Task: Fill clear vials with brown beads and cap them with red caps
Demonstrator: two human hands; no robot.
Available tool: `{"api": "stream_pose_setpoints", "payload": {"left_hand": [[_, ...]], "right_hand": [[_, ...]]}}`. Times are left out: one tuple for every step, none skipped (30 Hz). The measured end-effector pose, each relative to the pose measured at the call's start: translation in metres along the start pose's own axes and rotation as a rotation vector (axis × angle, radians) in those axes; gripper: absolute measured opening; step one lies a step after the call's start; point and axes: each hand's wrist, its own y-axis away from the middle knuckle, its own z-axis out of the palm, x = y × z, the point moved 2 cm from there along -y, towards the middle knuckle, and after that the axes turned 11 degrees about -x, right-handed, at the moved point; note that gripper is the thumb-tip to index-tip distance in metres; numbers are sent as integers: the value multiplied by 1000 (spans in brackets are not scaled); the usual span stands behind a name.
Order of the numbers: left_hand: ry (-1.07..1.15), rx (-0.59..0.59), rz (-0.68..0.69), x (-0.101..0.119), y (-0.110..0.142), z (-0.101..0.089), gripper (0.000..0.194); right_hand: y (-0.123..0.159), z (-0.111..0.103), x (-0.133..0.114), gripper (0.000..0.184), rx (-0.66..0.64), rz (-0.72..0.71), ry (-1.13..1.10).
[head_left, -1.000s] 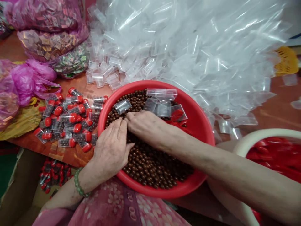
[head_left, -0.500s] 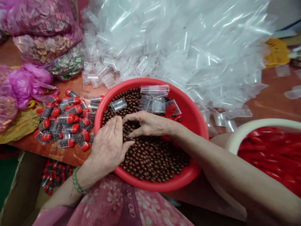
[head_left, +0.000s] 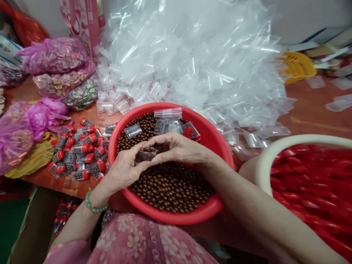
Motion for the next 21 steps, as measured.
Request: {"api": "stream_pose_setpoints", "payload": {"left_hand": [[31,4,-1,-1,0,0,45],[55,11,1,-3,0,1,45],[73,24,10,-3,1,0,45],[95,36,21,-3,1,0,44],[126,50,31,-3,1,-1,43],[168,66,34,-3,0,-1,40],[218,81,26,-3,0,-2,37],[272,92,9,-4,-1,-2,33],[322,99,-13,-4,-1,-3,31],[363,104,-34,-5,-2,-3,29],[390,108,-52,-6,-2,-3,28],[406,111,-67,-6,-3,-3,27],[413,118,-75,-6,-3,-3,26],[417,129,-78,-6,-2,-3,25],[422,140,-76,-6,-1,-3,24],[432,149,-68,-5,0,-3,25],[445,150,-54,-3,1,-3,26],[459,144,-37,-2,3,-3,27],[475,132,-20,0,4,-2,28],[488,119,-2,1,5,-2,28],[494,108,14,2,6,-3,28]], "right_hand": [[1,1,-1,41,13,9,5],[1,3,-2,41,24,16,10],[2,4,-3,41,35,16,19],[3,6,-4,41,48,6,34],[5,7,-4,40,64,-10,58],[6,8,-4,39,89,-29,89],[7,10,-4,37,120,-47,121],[9,11,-3,35,152,-61,149],[10,12,-2,33,184,-70,174],[11,14,-1,32,208,-73,199],[12,16,0,32,229,-74,226],[13,17,0,31,250,-79,261],[14,19,0,29,272,-92,307],[15,20,-1,26,292,-107,359],[16,21,-3,24,304,-121,407],[18,22,-4,23,306,-132,444],[19,23,-5,24,300,-138,467],[21,23,-6,27,282,-138,472],[22,23,-6,32,261,-135,458],[24,23,-7,37,242,-134,432],[25,22,-7,42,232,-138,402]]}}
